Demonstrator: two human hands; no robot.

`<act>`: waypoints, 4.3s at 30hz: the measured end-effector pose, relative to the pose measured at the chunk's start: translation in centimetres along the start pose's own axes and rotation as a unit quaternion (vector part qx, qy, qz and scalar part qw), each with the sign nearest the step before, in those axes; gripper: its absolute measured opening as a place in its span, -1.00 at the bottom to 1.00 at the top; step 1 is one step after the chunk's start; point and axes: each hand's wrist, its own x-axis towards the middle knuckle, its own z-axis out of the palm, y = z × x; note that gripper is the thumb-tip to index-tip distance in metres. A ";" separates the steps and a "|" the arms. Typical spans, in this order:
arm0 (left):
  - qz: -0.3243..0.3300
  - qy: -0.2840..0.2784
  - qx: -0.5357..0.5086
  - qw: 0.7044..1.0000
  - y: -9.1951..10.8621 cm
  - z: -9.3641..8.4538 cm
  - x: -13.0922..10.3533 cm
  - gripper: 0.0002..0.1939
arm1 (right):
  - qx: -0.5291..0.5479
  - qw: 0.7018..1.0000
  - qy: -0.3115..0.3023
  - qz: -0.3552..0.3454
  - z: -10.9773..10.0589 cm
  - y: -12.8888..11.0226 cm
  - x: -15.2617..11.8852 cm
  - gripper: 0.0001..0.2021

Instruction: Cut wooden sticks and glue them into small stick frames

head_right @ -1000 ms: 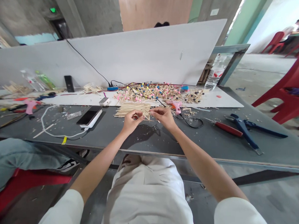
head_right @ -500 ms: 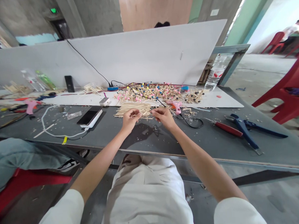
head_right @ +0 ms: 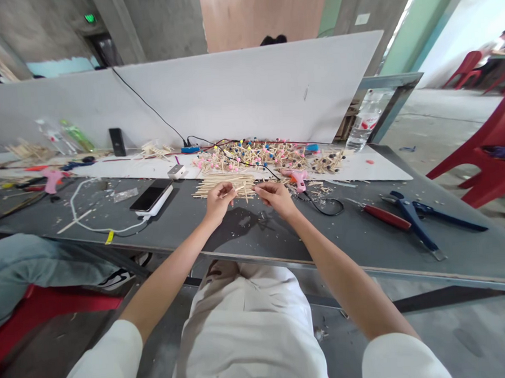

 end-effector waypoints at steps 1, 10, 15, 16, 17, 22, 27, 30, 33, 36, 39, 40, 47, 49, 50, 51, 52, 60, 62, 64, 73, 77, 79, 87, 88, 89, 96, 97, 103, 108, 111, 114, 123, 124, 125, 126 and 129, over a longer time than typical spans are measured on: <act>0.000 0.000 0.000 1.000 0.0 0.0 0.0 -0.74 | -0.004 1.000 -0.001 -0.003 0.0 0.0 0.0 -0.63; 0.005 0.007 0.007 1.000 0.0 0.1 0.0 -0.75 | 0.037 0.998 -0.002 0.046 -0.3 0.6 0.4 -0.57; 0.009 0.003 0.003 1.000 0.1 0.0 0.0 -0.78 | 0.019 0.994 -0.088 0.056 -0.2 1.5 0.4 -0.59; 0.009 0.002 0.002 1.000 0.1 0.0 0.0 -0.78 | 0.013 0.992 -0.107 0.060 -0.1 1.5 0.3 -0.57; 0.009 0.002 0.002 1.000 0.1 0.0 -0.1 -0.78 | 0.009 0.990 -0.124 0.064 0.0 1.5 0.2 -0.57; 0.010 -0.002 0.004 1.000 0.2 0.0 -0.1 -0.78 | -0.012 0.986 -0.156 0.056 0.4 0.9 -0.3 -0.61; 0.007 -0.004 -0.006 1.000 0.1 0.0 -0.2 -0.77 | -0.036 0.987 -0.152 0.040 0.5 0.9 -0.4 -0.58; 0.004 -0.011 -0.007 1.000 0.1 0.1 -0.2 -0.76 | -0.045 0.987 -0.153 0.031 0.5 1.3 -0.2 -0.56; 0.002 -0.015 -0.007 1.000 0.1 0.1 -0.1 -0.74 | -0.053 0.985 -0.161 0.028 0.4 1.5 -0.1 -0.56; 0.004 -0.020 -0.009 1.000 0.1 0.1 -0.2 -0.73 | -0.060 0.985 -0.162 0.027 0.4 1.3 -0.1 -0.55; 0.006 -0.025 -0.006 1.000 0.1 0.0 -0.2 -0.73 | -0.060 0.984 -0.164 0.029 0.4 1.1 -0.2 -0.56; 0.006 -0.025 -0.005 1.000 0.1 0.0 -0.2 -0.72 | -0.058 0.985 -0.162 0.030 0.4 1.0 -0.2 -0.57; -0.001 -0.019 0.002 1.000 0.1 0.1 -0.2 -0.71 | -0.042 0.986 -0.151 0.050 0.3 0.9 -0.2 -0.57; 0.000 -0.020 0.002 1.000 0.1 0.1 -0.2 -0.72 | -0.037 0.986 -0.152 0.054 0.2 1.0 -0.2 -0.56; 0.000 -0.020 0.002 1.000 0.2 0.1 -0.2 -0.72 | -0.034 0.986 -0.153 0.057 0.2 1.0 -0.2 -0.56; 0.001 -0.020 0.002 1.000 0.2 0.1 -0.2 -0.73 | -0.030 0.986 -0.154 0.060 0.1 1.1 -0.1 -0.55; 0.003 -0.019 0.002 1.000 0.2 0.1 -0.2 -0.74 | -0.026 0.985 -0.157 0.064 0.0 1.1 -0.1 -0.54; -0.025 -0.005 0.000 1.000 -0.2 0.0 0.1 -0.74 | -0.096 0.992 -0.080 0.018 -0.3 1.4 0.3 -0.59; -0.034 -0.004 -0.002 0.999 -0.4 0.0 0.2 -0.71 | -0.119 0.992 -0.021 -0.028 -0.2 1.1 0.3 -0.62; -0.036 -0.004 -0.004 0.999 -0.5 0.0 0.3 -0.71 | -0.133 0.989 0.025 -0.062 -0.1 0.8 0.2 -0.64; -0.050 -0.037 -0.027 0.998 -0.7 0.1 0.3 -0.67 | -0.118 0.984 0.070 -0.110 0.4 0.0 -0.5 -0.61; -0.060 -0.041 -0.036 0.997 -1.0 0.1 0.2 -0.66 | -0.135 0.980 0.062 -0.133 0.6 -0.4 -0.6 -0.66; -0.064 -0.041 -0.036 0.996 -1.0 0.2 0.3 -0.65 | -0.139 0.979 0.063 -0.131 0.6 -0.5 -0.7 -0.66; -0.026 -0.031 0.010 0.999 -0.3 0.1 0.0 -0.72 | -0.093 0.989 0.080 -0.086 0.4 0.3 -0.4 -0.58; -0.013 -0.032 0.016 0.999 -0.2 0.1 -0.1 -0.74 | -0.087 0.989 0.083 -0.081 0.3 0.3 -0.3 -0.58; -0.002 -0.036 0.021 0.999 0.0 0.0 -0.2 -0.75 | -0.082 0.990 0.085 -0.079 0.3 0.4 -0.3 -0.58; 0.017 -0.062 0.053 0.997 0.6 0.0 -0.6 -0.74 | -0.074 0.990 0.082 -0.082 0.2 -0.3 -0.3 -0.63; 0.018 -0.065 0.060 0.996 0.6 0.1 -0.6 -0.73 | -0.077 0.990 0.079 -0.087 0.2 -0.4 -0.4 -0.63; 0.027 -0.080 0.088 0.993 0.4 0.0 -0.6 -0.70 | -0.077 0.990 0.033 -0.111 0.4 -1.4 -0.9 -0.69; 0.029 -0.085 0.095 0.991 0.3 0.0 -0.6 -0.69 | -0.093 0.985 0.012 -0.143 0.3 -1.5 -0.9 -0.72; 0.027 -0.086 0.098 0.991 0.2 0.0 -0.6 -0.67 | -0.099 0.982 0.007 -0.158 0.2 -1.2 -0.8 -0.72; 0.027 -0.088 0.100 0.991 0.2 0.0 -0.6 -0.67 | -0.097 0.980 0.002 -0.176 0.1 -1.0 -0.6 -0.75; 0.022 -0.093 0.095 0.991 0.1 0.1 -0.6 -0.67 | -0.104 0.979 0.012 -0.174 0.2 -0.9 -0.6 -0.76; 0.022 -0.093 0.095 0.991 0.1 0.1 -0.6 -0.67 | -0.107 0.979 0.013 -0.174 0.2 -0.9 -0.6 -0.76; 0.021 -0.094 0.094 0.991 0.1 0.1 -0.6 -0.67 | -0.109 0.978 0.013 -0.175 0.1 -0.9 -0.6 -0.76; 0.021 -0.096 0.092 0.991 0.1 0.1 -0.6 -0.67 | -0.111 0.978 0.013 -0.178 0.1 -0.9 -0.6 -0.76; 0.015 -0.103 0.082 0.991 0.1 0.1 -0.6 -0.68 | -0.114 0.975 0.015 -0.191 0.2 -0.9 -0.6 -0.78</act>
